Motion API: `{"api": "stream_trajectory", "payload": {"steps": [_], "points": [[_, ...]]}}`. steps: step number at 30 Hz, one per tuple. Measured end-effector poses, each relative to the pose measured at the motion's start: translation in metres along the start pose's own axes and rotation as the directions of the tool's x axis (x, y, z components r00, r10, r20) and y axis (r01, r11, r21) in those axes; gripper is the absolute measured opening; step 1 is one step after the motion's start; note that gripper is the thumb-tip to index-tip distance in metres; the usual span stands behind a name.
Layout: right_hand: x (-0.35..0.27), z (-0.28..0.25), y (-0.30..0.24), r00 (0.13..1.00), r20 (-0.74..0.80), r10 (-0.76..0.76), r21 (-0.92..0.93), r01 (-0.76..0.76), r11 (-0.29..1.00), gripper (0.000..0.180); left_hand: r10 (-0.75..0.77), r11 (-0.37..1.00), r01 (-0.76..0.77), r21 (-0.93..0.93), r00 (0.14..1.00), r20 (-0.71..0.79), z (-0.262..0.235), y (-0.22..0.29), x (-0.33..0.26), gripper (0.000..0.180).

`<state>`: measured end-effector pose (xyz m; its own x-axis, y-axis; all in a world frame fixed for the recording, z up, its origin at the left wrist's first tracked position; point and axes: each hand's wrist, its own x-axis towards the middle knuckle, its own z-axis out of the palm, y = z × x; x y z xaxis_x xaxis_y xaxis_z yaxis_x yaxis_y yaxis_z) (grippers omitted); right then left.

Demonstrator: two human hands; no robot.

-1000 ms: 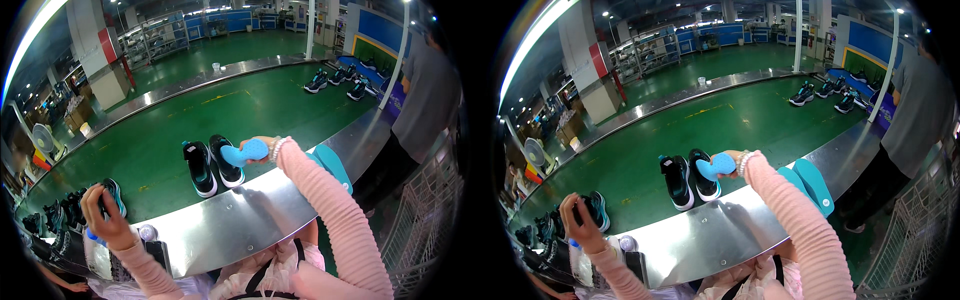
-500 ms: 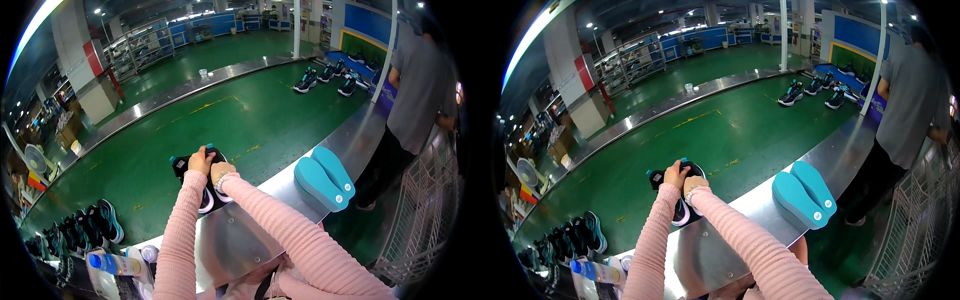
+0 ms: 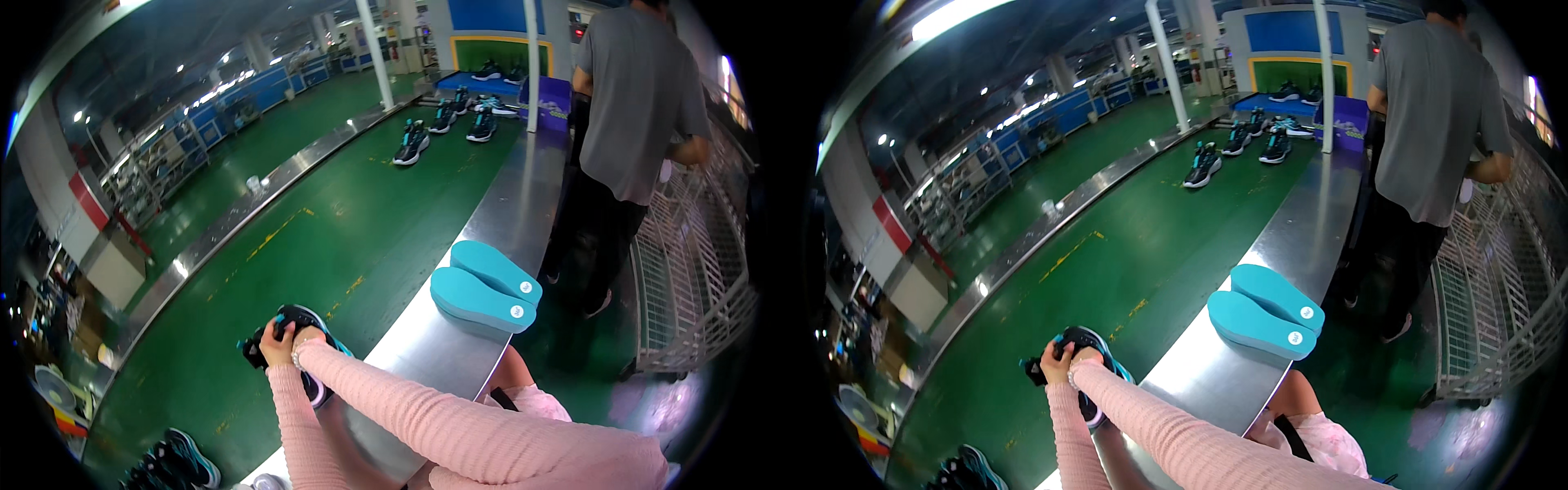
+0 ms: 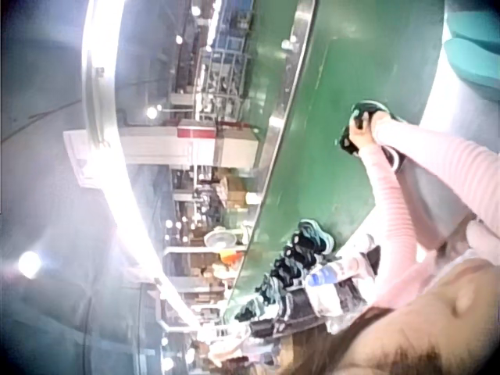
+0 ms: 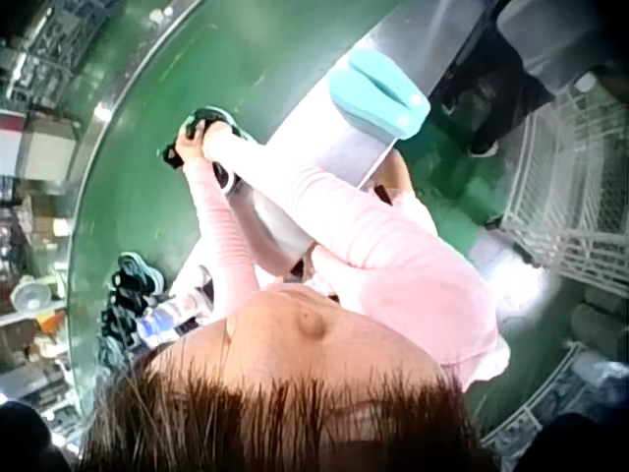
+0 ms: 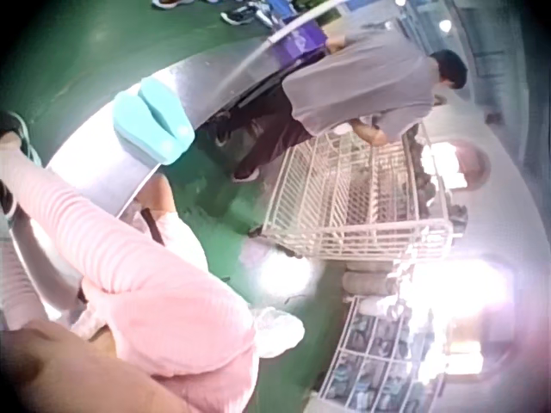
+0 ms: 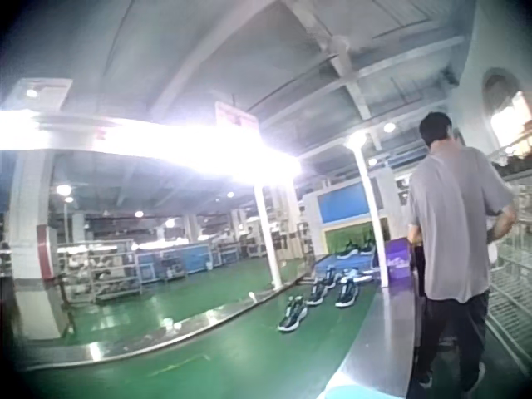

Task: The person picks up athletic shoes from a workbench and places them onto a moving green conveyor belt one by one. The person also moves turquoise foam insoles on their workstation.

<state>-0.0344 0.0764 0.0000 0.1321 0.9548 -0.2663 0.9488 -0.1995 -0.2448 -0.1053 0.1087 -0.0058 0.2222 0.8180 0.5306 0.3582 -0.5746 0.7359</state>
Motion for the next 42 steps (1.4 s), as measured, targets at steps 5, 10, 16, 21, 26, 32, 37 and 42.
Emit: {"api": "stream_trajectory", "payload": {"steps": [5,10,16,21,26,32,37,42], "points": [[-0.028,-0.024,0.008,0.998,-0.055,-0.008,0.290,0.023,0.957,0.026,-0.049,0.993,0.039,0.109,0.995,0.088,-0.009,-0.012,0.011,0.036],[-0.121,0.004,0.051,0.650,-0.733,-0.200,0.251,0.532,0.808,0.021,0.500,0.810,-0.472,0.349,0.866,0.011,-0.014,0.054,0.001,0.039],[-0.256,0.025,0.160,0.953,-0.302,-0.022,0.611,0.212,0.763,0.024,-0.122,0.767,-0.365,0.528,0.725,0.678,-0.035,0.089,-0.003,0.021],[-0.275,0.070,0.187,0.821,-0.495,0.285,0.739,0.225,0.636,0.021,-0.694,0.389,-0.621,0.680,0.289,0.660,0.010,0.095,0.017,0.048],[-0.272,0.063,0.180,0.763,-0.607,0.223,0.563,0.215,0.798,0.019,-0.632,0.304,-0.664,0.683,0.396,0.666,0.014,0.061,0.014,0.048],[-0.269,0.073,0.185,0.743,-0.635,0.211,0.547,0.239,0.802,0.019,-0.777,0.345,-0.713,0.611,0.148,0.612,-0.003,0.101,0.011,0.041],[-0.272,0.065,0.181,0.768,-0.614,0.179,0.482,0.186,0.856,0.020,-0.756,0.484,-0.515,0.707,0.160,0.634,-0.027,0.085,0.000,0.039],[-0.279,0.024,0.199,0.921,-0.381,0.079,0.765,0.266,0.587,0.023,-0.731,0.255,-0.653,0.713,0.352,0.585,-0.025,0.162,0.001,0.036]]}}
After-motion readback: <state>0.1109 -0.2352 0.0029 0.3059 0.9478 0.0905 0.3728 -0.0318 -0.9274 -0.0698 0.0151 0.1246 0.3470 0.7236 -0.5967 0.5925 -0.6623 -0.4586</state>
